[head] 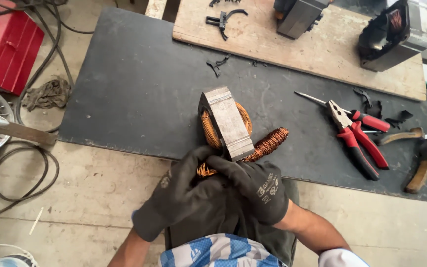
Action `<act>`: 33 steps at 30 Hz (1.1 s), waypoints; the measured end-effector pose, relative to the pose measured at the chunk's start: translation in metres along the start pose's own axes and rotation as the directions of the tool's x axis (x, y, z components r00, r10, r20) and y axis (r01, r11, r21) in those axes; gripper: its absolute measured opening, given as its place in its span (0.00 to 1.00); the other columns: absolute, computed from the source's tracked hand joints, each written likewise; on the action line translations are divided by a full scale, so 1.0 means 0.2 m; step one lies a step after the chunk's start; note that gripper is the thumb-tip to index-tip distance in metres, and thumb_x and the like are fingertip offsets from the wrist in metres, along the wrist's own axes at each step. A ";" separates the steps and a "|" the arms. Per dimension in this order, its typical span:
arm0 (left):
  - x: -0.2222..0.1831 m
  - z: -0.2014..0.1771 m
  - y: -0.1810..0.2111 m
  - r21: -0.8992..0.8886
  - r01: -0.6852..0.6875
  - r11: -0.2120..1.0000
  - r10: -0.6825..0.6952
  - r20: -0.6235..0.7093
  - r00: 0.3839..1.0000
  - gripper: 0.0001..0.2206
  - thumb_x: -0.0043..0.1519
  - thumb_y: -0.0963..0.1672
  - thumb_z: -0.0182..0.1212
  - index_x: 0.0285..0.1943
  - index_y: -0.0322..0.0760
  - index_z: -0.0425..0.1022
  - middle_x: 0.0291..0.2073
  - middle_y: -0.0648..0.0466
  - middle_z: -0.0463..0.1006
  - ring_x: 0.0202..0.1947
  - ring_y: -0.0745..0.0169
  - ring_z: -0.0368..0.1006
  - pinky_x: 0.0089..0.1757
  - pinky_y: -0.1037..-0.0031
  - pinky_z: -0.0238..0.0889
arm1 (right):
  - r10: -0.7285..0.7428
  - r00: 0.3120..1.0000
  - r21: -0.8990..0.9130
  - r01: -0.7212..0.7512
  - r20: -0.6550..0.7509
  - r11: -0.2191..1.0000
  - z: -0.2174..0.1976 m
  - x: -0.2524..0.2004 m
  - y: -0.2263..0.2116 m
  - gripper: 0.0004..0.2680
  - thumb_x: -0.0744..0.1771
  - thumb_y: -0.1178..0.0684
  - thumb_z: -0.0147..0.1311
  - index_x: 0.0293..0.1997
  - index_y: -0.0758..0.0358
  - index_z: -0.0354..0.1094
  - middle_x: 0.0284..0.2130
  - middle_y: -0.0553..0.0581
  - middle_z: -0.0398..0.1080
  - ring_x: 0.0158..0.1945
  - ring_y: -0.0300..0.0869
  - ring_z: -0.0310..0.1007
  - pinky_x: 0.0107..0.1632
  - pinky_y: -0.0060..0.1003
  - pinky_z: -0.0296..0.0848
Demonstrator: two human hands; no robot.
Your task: Repairing a motor stator by manipulating copper wire coils and using pliers
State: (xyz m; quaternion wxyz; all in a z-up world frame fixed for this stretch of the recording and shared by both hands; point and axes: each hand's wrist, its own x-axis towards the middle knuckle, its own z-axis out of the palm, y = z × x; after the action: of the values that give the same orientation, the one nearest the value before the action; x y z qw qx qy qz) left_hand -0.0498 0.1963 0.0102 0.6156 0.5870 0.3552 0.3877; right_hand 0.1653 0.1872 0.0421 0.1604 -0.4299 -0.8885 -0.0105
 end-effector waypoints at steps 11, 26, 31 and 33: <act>0.02 0.08 -0.13 0.603 0.034 0.797 0.138 -0.237 0.962 0.24 0.62 0.52 0.62 0.64 0.43 0.67 0.42 0.47 0.86 0.41 0.38 0.82 0.36 0.54 0.72 | -0.095 0.995 0.531 0.096 -0.030 0.842 -0.09 -0.11 0.08 0.16 0.70 0.58 0.46 0.67 0.68 0.57 0.43 0.61 0.79 0.41 0.52 0.82 0.41 0.43 0.77; 0.00 -0.09 -0.17 0.464 -0.163 0.871 0.227 -0.084 0.970 0.24 0.68 0.51 0.40 0.66 0.31 0.66 0.28 0.58 0.76 0.27 0.62 0.76 0.32 0.67 0.65 | 0.169 0.981 0.447 -0.112 -0.091 0.887 -0.01 -0.36 0.23 0.14 0.70 0.57 0.44 0.63 0.65 0.65 0.38 0.53 0.79 0.32 0.41 0.81 0.38 0.36 0.76; 0.01 -0.03 -0.10 0.260 -0.075 0.963 0.132 -0.211 0.968 0.24 0.69 0.53 0.40 0.64 0.33 0.69 0.49 0.48 0.81 0.51 0.58 0.79 0.50 0.69 0.70 | 0.120 0.982 0.432 -0.045 -0.149 0.901 -0.02 -0.36 0.24 0.13 0.70 0.58 0.47 0.62 0.66 0.65 0.48 0.59 0.79 0.43 0.49 0.84 0.42 0.39 0.79; 0.01 -0.02 -0.11 0.201 -0.083 0.976 0.124 -0.202 0.972 0.20 0.70 0.47 0.46 0.68 0.34 0.66 0.52 0.49 0.79 0.52 0.62 0.77 0.51 0.72 0.69 | 0.125 0.980 0.451 -0.043 -0.154 0.892 -0.02 -0.36 0.24 0.13 0.70 0.59 0.47 0.62 0.67 0.65 0.48 0.59 0.79 0.42 0.48 0.84 0.42 0.38 0.78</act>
State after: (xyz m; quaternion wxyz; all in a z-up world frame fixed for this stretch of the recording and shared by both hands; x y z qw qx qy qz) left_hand -0.0510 0.1990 -0.0117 0.4937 0.6162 0.4233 0.4443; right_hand 0.2442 0.1619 0.0188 0.3338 -0.4171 -0.8297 0.1615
